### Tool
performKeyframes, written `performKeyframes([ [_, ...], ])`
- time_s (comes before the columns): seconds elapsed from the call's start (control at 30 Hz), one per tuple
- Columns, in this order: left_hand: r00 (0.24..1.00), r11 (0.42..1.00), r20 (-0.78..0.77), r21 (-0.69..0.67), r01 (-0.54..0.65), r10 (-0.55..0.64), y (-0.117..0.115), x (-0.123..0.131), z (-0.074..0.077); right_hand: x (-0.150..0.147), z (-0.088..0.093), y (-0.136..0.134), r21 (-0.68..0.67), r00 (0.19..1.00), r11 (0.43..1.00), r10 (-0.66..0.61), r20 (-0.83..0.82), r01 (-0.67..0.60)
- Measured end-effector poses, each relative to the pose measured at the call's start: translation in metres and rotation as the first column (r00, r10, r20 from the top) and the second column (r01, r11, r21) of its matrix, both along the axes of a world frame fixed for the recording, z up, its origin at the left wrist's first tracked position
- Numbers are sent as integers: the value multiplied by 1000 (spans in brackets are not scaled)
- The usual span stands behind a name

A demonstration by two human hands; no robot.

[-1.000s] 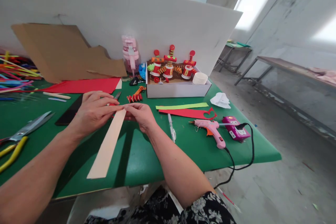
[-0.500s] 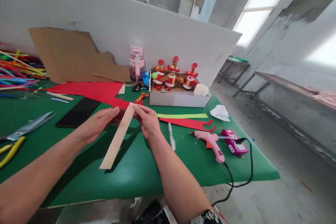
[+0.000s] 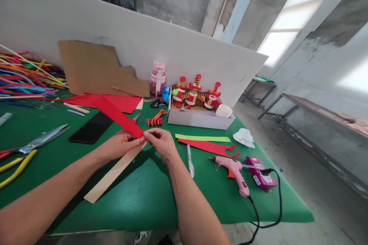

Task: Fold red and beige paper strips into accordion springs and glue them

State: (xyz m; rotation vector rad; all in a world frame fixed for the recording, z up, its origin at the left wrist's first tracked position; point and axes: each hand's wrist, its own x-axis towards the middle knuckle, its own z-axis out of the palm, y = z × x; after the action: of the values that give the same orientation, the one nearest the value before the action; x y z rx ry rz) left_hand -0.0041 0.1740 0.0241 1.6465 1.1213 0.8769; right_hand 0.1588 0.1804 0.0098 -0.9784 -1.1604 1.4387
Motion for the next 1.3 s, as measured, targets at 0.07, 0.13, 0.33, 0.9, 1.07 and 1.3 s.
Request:
performKeyframes([
  [0.07,996,994,-2,-74,86,-86,2,-9,2,4,3,2,-21,999,1000,-20,-39,19],
  [0.13,988,975,77,-167,147,-135,7,-21,4,7,4,5,-100,977,991,-107,-186,90],
  [0.33,977,989,214,-144,27,5,13,-30,2,-2,2,6,-227,884,963,-227,-409,142],
  [0.9,881,943,334,-124,-310,334,11,2,-16,-27,-21,0,-243,897,968,-164,-410,66],
  [1.07,897,947,314,-178,-267,312,10,3,-16,-23,-20,2,-240,902,963,-208,-377,122],
  [1.3,980,987,135,45,-156,149,2,-13,2,-19,-20,3,-226,932,956,-246,-268,188],
])
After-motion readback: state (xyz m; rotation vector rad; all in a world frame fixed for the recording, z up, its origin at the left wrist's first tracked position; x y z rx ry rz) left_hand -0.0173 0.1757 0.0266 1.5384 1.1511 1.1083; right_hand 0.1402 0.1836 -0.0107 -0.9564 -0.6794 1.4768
